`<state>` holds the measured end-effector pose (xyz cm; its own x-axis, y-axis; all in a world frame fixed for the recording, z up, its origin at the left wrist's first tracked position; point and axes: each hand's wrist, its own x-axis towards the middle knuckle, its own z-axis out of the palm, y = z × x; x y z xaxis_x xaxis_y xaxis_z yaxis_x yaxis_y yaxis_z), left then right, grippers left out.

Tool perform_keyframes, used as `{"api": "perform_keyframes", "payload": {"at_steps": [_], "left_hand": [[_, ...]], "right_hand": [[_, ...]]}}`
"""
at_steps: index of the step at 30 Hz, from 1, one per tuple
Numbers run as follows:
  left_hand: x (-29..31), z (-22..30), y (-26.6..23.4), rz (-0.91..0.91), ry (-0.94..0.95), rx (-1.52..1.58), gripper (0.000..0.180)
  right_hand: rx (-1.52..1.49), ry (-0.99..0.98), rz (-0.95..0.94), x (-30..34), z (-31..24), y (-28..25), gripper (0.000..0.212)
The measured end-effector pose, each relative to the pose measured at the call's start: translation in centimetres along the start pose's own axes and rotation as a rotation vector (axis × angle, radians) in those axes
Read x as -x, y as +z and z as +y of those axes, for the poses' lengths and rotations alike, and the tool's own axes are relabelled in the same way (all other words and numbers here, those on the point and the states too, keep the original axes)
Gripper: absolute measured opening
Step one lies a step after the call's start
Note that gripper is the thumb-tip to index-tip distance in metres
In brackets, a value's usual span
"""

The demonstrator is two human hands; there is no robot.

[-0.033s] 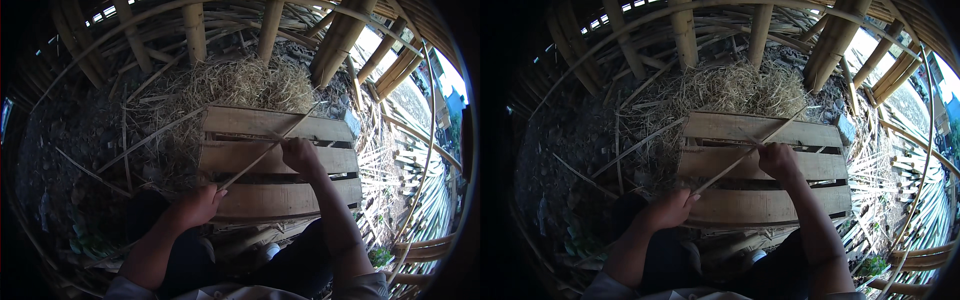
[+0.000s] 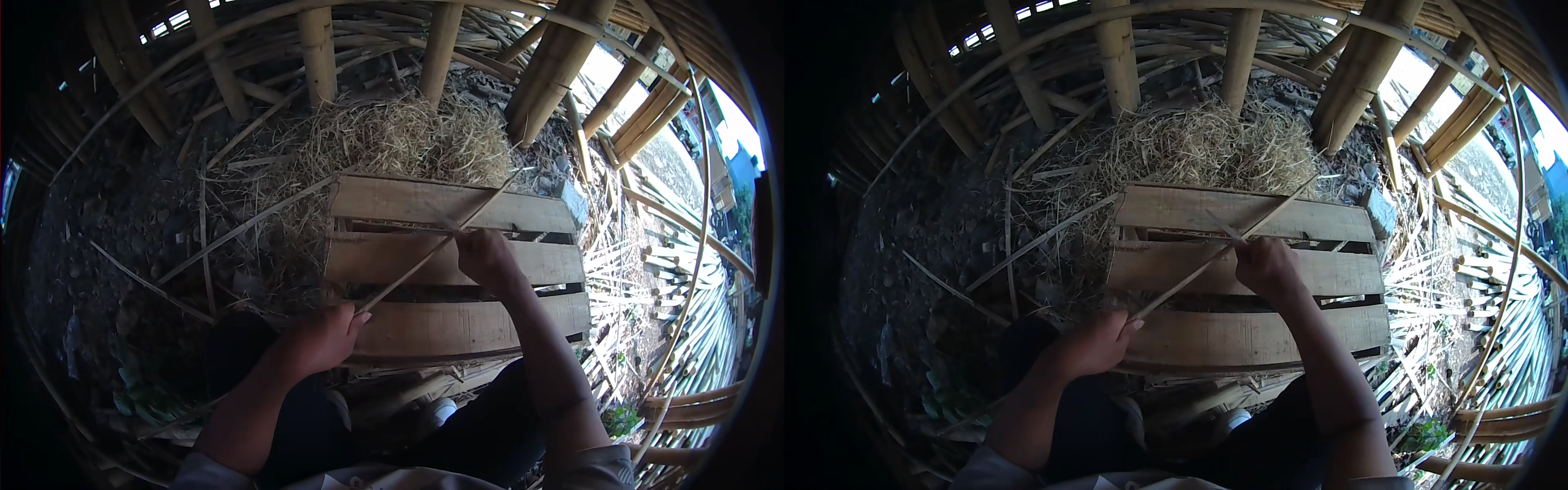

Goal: The person uses a knife to shave and smooth a thin bamboo stick while seated on the ground. They repeatedly scrape along the stick's length, rotating it to work different sides, and occasionally inspect the surface.

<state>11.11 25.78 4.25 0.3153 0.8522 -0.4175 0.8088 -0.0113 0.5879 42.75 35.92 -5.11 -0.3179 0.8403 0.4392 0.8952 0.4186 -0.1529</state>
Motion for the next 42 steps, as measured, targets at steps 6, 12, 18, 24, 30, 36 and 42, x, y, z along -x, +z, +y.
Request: {"api": "perform_keyframes", "payload": {"at_steps": [6, 12, 18, 24, 30, 36, 42], "left_hand": [[-0.5, 0.2, -0.7, -0.065, -0.037, 0.044, 0.044], [-0.3, -0.4, -0.1, -0.016, -0.049, 0.018, 0.042], [-0.8, 0.0, -0.5, -0.091, -0.033, 0.104, 0.039], [-1.4, 0.2, -1.4, -0.201, -0.224, 0.209, 0.043], [-1.4, -0.2, 0.2, 0.008, -0.056, -0.074, 0.040], [-1.3, -1.9, 1.2, 0.137, 0.100, -0.105, 0.044], [-2.0, -1.0, 0.4, -0.024, -0.071, -0.062, 0.034]], "right_hand": [[0.054, -0.346, 0.268, 0.8, -3.2, -0.2, 0.037], [0.187, -0.363, 0.270, 0.0, -2.6, -0.6, 0.046], [-0.410, 0.009, -0.336, 0.2, -9.9, -4.1, 0.044], [-0.197, 0.124, -0.315, 0.6, -13.6, -5.3, 0.042], [-0.224, 0.117, -0.339, 0.1, -11.7, -4.2, 0.035], [-0.264, 0.101, -0.340, -0.3, -15.1, -5.8, 0.040], [-0.185, 0.056, -0.274, 0.2, -14.9, -4.3, 0.044]]}}
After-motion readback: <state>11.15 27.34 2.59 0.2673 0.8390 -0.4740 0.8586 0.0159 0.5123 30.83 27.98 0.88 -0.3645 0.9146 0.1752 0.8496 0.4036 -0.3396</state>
